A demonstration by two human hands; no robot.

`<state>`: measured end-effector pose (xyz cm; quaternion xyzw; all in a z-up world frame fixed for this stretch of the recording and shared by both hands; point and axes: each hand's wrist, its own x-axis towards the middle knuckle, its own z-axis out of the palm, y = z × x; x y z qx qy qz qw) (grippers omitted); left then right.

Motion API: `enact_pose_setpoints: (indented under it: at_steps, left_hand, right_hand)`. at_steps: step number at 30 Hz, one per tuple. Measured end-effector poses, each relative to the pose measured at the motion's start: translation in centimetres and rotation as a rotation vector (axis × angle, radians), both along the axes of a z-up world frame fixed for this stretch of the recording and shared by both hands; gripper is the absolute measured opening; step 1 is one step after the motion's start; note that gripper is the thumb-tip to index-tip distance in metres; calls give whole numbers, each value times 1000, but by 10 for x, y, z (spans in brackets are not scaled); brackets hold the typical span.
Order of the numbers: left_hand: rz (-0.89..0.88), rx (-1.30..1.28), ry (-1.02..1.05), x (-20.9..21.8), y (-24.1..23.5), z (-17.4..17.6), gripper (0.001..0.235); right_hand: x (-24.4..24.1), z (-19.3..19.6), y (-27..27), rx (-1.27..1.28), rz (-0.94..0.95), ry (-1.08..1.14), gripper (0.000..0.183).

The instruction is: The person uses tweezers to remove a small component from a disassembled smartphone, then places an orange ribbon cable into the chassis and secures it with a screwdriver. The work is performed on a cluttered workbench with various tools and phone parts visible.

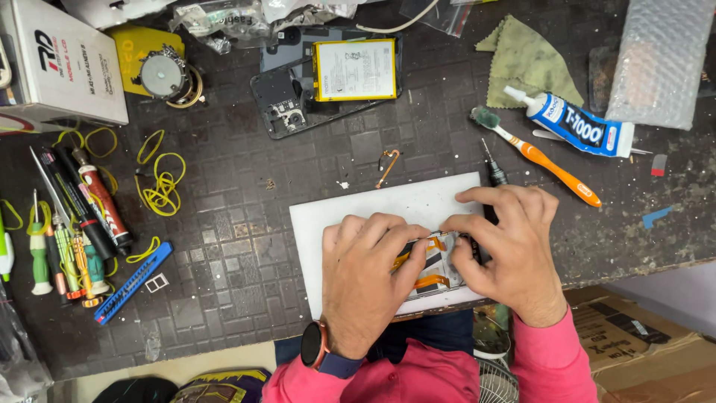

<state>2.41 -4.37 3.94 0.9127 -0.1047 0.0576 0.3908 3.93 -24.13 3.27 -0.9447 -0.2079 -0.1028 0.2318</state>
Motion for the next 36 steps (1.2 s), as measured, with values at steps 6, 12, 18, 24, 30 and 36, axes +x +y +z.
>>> enact_pose_setpoints:
  at_steps: [6, 12, 18, 24, 30, 36]
  left_hand:
    - [-23, -6, 11, 0, 3, -2, 14]
    - [-15, -26, -16, 0, 3, -2, 12]
    - [-3, -41, -35, -3, 2, 0, 13]
    - [-22, -33, -27, -4, 3, 0, 15]
    - [-35, -38, -32, -2, 4, 2, 17]
    - [-20, -19, -33, -2, 3, 2, 20]
  right_hand:
    - [-1, 1, 0, 29, -25, 32, 23]
    - [0, 6, 0, 65, -3, 22, 24]
    - [-1, 10, -3, 163, -9, 44, 32]
    - [-3, 7, -6, 206, -43, 48, 30]
    - [-4, 3, -10, 351, -114, 38, 30]
    - [-5, -2, -15, 357, -153, -17, 30]
